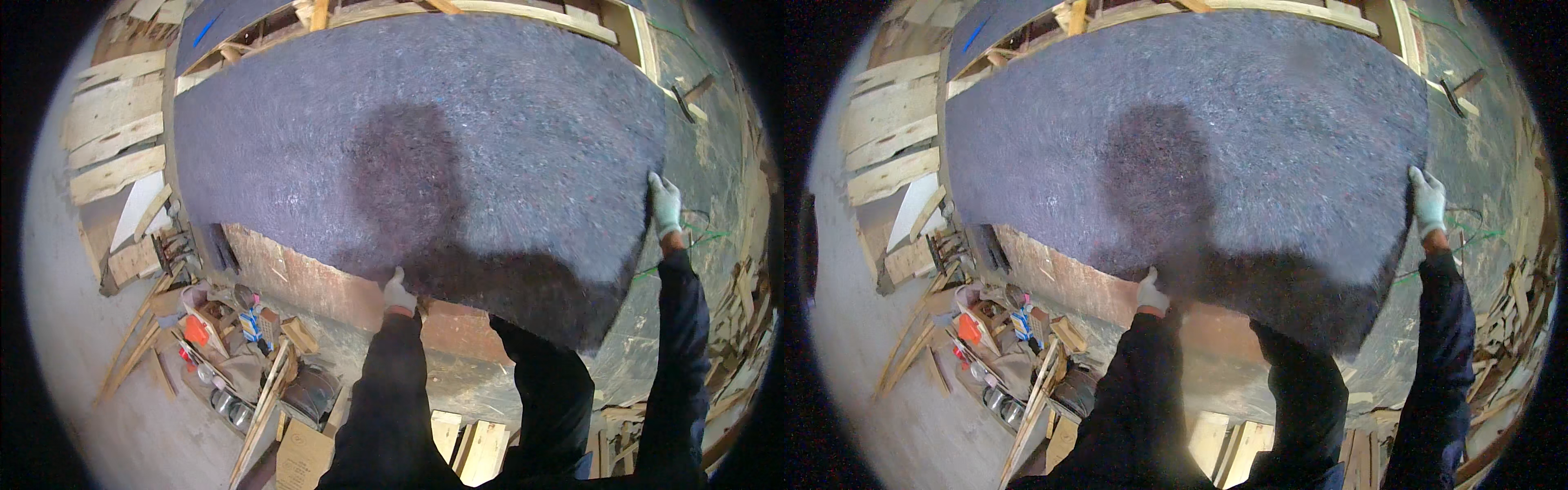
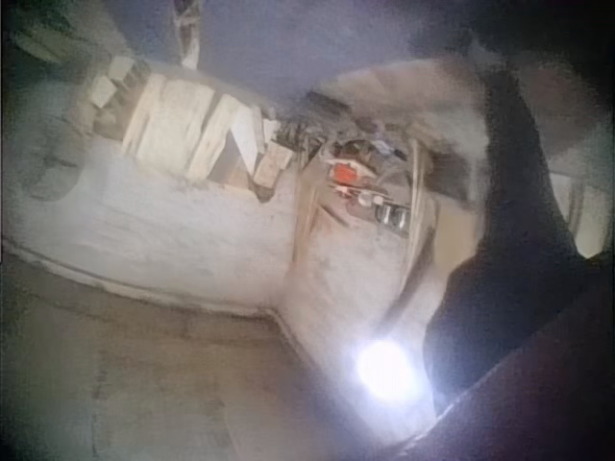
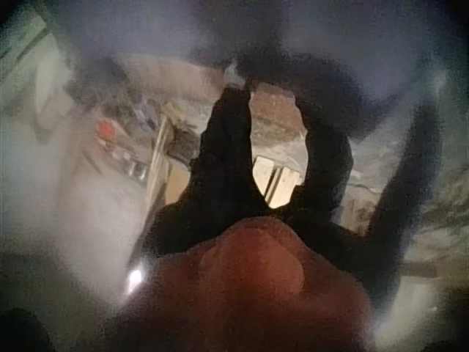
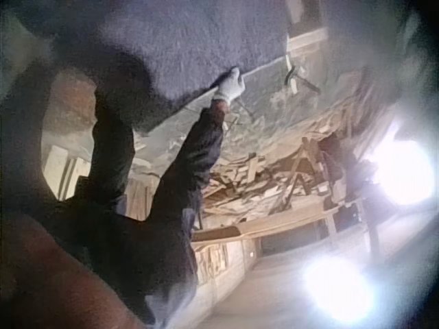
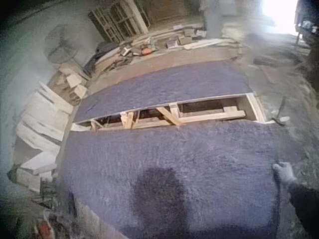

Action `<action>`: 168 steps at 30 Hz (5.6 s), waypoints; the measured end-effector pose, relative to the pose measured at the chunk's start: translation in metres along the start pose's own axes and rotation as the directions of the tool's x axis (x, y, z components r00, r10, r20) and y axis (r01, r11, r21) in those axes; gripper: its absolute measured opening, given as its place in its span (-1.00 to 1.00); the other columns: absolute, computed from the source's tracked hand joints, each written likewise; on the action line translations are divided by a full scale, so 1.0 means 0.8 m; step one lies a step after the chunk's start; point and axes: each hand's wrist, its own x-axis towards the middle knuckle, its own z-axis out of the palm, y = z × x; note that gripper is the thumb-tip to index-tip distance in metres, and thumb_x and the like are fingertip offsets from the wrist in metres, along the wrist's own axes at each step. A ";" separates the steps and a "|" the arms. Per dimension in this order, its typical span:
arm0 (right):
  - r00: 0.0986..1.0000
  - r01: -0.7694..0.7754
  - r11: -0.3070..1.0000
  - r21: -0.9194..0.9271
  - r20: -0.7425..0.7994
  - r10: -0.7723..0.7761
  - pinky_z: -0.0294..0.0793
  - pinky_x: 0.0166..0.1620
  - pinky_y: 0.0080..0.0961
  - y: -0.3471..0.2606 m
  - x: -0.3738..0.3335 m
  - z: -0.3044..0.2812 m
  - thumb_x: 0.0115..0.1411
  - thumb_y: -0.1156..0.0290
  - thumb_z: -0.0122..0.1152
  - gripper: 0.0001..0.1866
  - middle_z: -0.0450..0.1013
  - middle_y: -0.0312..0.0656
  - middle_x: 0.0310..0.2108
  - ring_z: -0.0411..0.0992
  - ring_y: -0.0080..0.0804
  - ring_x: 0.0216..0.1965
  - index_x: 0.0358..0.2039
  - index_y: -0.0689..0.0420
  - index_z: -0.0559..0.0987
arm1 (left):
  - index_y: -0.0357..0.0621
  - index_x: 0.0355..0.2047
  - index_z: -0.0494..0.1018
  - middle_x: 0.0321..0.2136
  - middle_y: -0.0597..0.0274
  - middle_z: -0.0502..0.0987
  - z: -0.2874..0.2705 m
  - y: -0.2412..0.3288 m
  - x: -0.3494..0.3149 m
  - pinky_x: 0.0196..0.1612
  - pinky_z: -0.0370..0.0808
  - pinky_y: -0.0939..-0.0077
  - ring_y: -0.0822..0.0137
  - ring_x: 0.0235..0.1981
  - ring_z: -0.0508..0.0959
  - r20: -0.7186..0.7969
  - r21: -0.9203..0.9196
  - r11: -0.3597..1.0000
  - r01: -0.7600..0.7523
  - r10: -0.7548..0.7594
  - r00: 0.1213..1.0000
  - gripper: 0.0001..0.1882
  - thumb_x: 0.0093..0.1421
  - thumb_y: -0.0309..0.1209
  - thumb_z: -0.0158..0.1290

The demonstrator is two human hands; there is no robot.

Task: The person cuts a piece of dark carpet with a utility knife, trims the edges, and positions it over a wooden frame. They then use a pneumatic nail gun to fasten the carpet to the frame, adjusting the material as needed.

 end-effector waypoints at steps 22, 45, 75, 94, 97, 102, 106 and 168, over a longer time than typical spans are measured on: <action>0.996 -0.006 0.986 -0.164 -0.091 -0.010 0.52 -0.11 -0.35 -0.007 -0.033 0.000 0.27 0.15 0.26 -0.59 0.65 0.04 -0.28 0.62 -0.20 -0.25 -0.13 0.27 0.66 | -0.25 0.29 0.25 0.25 0.02 0.36 0.012 -0.014 -0.055 0.25 0.37 -0.03 -0.02 0.24 0.37 -0.077 0.199 0.976 -0.086 0.103 0.992 -0.40 0.41 -0.10 0.01; 0.976 -0.218 0.973 -0.073 0.016 0.219 0.52 -0.11 -0.39 0.067 -0.048 0.026 0.24 0.06 0.31 -0.49 0.64 -0.09 -0.29 0.57 -0.32 -0.26 -0.10 0.33 0.65 | -0.12 0.13 0.39 0.09 0.12 0.46 0.087 -0.092 -0.095 0.05 0.41 0.13 0.10 0.04 0.44 -0.033 0.096 0.995 -0.027 0.030 0.999 -0.47 0.37 0.01 0.01; 0.974 -0.221 0.888 -0.403 -0.141 0.179 0.53 -0.06 -0.18 0.074 -0.049 0.023 0.24 -0.09 0.24 -0.47 0.62 0.10 -0.28 0.60 0.02 -0.16 -0.15 0.18 0.70 | -0.13 0.40 0.08 0.34 0.04 0.22 0.005 -0.104 -0.098 0.33 0.26 -0.02 0.00 0.31 0.26 -0.116 0.297 0.954 -0.026 0.063 0.991 -0.30 0.42 -0.02 -0.03; 0.938 -0.340 0.928 -0.152 0.014 0.346 0.51 -0.10 -0.37 0.071 -0.115 0.000 0.18 0.07 0.33 -0.50 0.63 -0.03 -0.23 0.59 -0.21 -0.20 -0.06 0.24 0.62 | -0.17 0.29 0.20 0.19 0.01 0.33 -0.001 -0.113 -0.054 0.29 0.31 -0.07 0.00 0.19 0.35 -0.131 0.465 0.873 0.147 -0.096 0.987 -0.39 0.41 -0.04 -0.01; 0.954 -0.299 0.942 -0.152 -0.022 0.299 0.52 -0.12 -0.35 0.084 -0.146 0.006 0.17 0.06 0.33 -0.48 0.63 0.01 -0.25 0.60 -0.21 -0.23 -0.06 0.25 0.62 | -0.15 0.29 0.19 0.24 0.03 0.28 0.008 -0.112 -0.063 0.30 0.29 -0.09 -0.01 0.23 0.31 -0.190 0.477 0.864 0.163 -0.079 0.979 -0.35 0.38 0.00 0.02; 0.908 -0.411 0.905 0.111 -0.044 0.417 0.50 -0.31 -0.38 0.119 -0.178 0.020 0.21 0.15 0.32 -0.65 0.56 -0.17 -0.53 0.55 -0.37 -0.44 -0.28 0.24 0.63 | -0.17 0.22 0.26 0.16 0.02 0.34 -0.001 -0.112 -0.055 0.33 0.27 -0.06 0.01 0.16 0.34 -0.292 0.452 0.867 0.211 -0.080 0.953 -0.36 0.35 0.05 0.04; 0.906 -0.384 0.912 0.143 -0.132 0.402 0.51 -0.24 -0.39 0.151 -0.192 0.031 0.24 0.14 0.32 -0.62 0.61 -0.11 -0.46 0.57 -0.37 -0.37 -0.26 0.28 0.67 | -0.14 0.31 0.13 0.31 -0.04 0.18 -0.009 -0.116 -0.052 0.37 0.20 -0.14 -0.12 0.31 0.20 -0.270 0.456 0.872 0.180 -0.058 0.961 -0.25 0.33 0.07 0.07; 0.934 -0.327 0.717 -0.616 -0.328 0.145 0.48 0.02 -0.15 0.104 -0.216 0.029 0.25 0.05 0.16 -0.61 0.59 0.05 -0.14 0.53 0.06 -0.05 -0.08 0.07 0.61 | -0.12 -0.28 0.55 -0.39 0.23 0.59 -0.029 -0.124 -0.015 -0.30 0.58 0.30 0.24 -0.33 0.63 0.553 0.767 -0.224 -0.601 -0.243 0.797 -0.84 0.25 -0.31 0.10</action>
